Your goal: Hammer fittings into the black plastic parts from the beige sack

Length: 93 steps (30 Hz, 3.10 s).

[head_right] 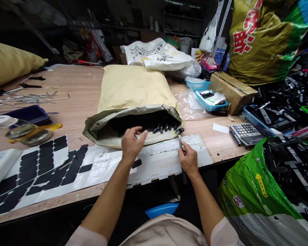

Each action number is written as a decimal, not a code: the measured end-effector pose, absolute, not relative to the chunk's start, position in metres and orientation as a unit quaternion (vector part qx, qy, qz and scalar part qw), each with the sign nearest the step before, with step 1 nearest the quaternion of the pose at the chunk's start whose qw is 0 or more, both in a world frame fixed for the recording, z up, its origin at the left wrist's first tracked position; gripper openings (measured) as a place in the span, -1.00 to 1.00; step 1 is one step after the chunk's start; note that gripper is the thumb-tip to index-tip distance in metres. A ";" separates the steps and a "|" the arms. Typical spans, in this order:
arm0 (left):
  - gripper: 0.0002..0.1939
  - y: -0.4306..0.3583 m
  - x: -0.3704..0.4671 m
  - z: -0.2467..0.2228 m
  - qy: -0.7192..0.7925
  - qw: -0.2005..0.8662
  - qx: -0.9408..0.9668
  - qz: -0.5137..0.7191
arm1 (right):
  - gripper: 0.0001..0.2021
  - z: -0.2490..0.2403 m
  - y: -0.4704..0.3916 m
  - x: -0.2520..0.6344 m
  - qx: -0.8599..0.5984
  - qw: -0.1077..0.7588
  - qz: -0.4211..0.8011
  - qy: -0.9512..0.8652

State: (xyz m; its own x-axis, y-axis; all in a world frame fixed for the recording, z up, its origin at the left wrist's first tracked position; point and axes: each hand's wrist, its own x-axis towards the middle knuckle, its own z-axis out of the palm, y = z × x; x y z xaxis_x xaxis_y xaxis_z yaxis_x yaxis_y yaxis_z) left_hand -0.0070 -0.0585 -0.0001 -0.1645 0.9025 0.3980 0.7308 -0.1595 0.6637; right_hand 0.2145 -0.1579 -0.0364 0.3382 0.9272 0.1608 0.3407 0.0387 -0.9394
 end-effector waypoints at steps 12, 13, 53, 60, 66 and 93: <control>-0.78 -0.025 -0.019 0.003 0.694 0.136 0.591 0.388 | -0.54 -0.037 -0.155 0.215 -0.629 0.525 0.287 -0.496; -0.76 -0.039 -0.021 0.003 0.683 0.149 0.598 0.391 | -0.54 -0.037 -0.155 0.215 -0.630 0.524 0.287 -0.495; -0.89 -0.124 -0.008 -0.024 0.566 0.299 0.702 0.312 | -0.52 -0.024 -0.227 0.160 -0.552 0.389 0.120 -0.728; -0.89 -0.124 -0.008 -0.029 0.554 0.284 0.714 0.323 | -0.51 -0.016 -0.230 0.164 -0.555 0.439 0.116 -0.698; -0.88 -0.124 -0.007 -0.031 0.561 0.275 0.713 0.319 | -0.57 -0.026 -0.228 0.169 -0.591 0.410 0.130 -0.683; -0.70 -0.146 -0.015 -0.024 0.490 0.320 0.722 0.369 | -0.54 -0.038 -0.154 0.216 -0.618 0.582 0.307 -0.431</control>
